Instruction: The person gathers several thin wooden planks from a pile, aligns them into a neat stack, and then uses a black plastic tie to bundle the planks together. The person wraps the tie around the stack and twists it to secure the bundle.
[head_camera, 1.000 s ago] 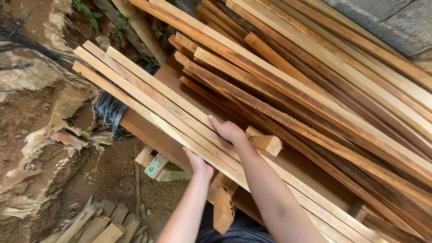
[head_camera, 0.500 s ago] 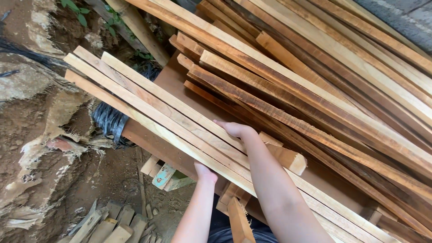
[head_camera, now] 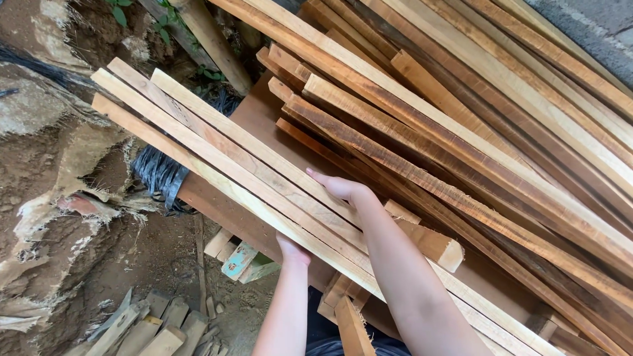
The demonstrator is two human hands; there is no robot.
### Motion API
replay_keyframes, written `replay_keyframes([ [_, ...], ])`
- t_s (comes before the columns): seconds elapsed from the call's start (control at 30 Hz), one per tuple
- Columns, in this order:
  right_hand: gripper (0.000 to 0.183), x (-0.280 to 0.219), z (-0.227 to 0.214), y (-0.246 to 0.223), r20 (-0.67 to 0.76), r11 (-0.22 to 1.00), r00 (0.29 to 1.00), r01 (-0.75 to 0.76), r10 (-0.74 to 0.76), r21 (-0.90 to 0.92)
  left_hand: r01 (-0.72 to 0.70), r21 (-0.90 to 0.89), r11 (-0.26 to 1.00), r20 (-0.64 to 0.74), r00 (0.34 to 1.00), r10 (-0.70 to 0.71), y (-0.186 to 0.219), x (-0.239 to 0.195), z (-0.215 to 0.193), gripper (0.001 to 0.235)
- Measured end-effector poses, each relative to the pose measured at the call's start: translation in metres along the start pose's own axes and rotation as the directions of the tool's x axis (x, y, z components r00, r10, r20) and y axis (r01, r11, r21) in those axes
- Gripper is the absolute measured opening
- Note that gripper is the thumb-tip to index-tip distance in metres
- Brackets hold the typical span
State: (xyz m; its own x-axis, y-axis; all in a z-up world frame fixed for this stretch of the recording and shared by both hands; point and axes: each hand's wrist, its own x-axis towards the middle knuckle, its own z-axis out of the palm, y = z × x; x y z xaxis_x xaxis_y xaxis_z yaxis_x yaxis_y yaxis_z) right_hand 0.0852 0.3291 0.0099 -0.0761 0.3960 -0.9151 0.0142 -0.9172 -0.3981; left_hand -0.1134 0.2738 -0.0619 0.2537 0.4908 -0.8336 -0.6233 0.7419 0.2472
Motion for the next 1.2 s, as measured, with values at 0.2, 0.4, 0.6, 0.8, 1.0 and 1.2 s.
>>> replay_keyframes([
  [0.2,0.099,0.011,0.004,-0.004,0.066,0.992,0.997,0.047,-0.039,-0.116,-0.142,0.07,0.987,-0.03,0.989,0.145,0.027,-0.024,0.046,0.076],
  [0.4,0.104,0.0,0.01,-0.015,0.11,0.981,0.991,0.095,-0.078,-0.167,-0.256,0.03,0.966,0.043,0.966,0.255,0.026,-0.023,0.049,0.085],
  [0.6,0.117,0.026,-0.007,0.033,0.0,0.963,0.996,0.083,-0.086,-0.258,-0.28,0.182,0.943,-0.013,0.958,0.287,0.015,-0.016,0.023,0.092],
  [0.8,0.121,0.0,0.005,0.03,0.068,0.933,0.993,0.117,-0.1,-0.34,-0.331,0.248,0.91,-0.06,0.933,0.356,-0.012,-0.027,0.016,0.075],
  [1.0,0.117,-0.003,0.006,0.033,-0.123,0.873,0.926,0.283,-0.356,-0.398,-0.366,0.272,0.89,-0.038,0.92,0.389,-0.002,-0.022,0.027,0.076],
  [1.2,0.062,-0.082,0.045,0.072,-0.357,0.526,0.41,0.446,-0.839,-0.724,-0.451,0.88,-0.151,0.377,0.467,0.8,0.013,-0.069,0.044,0.099],
])
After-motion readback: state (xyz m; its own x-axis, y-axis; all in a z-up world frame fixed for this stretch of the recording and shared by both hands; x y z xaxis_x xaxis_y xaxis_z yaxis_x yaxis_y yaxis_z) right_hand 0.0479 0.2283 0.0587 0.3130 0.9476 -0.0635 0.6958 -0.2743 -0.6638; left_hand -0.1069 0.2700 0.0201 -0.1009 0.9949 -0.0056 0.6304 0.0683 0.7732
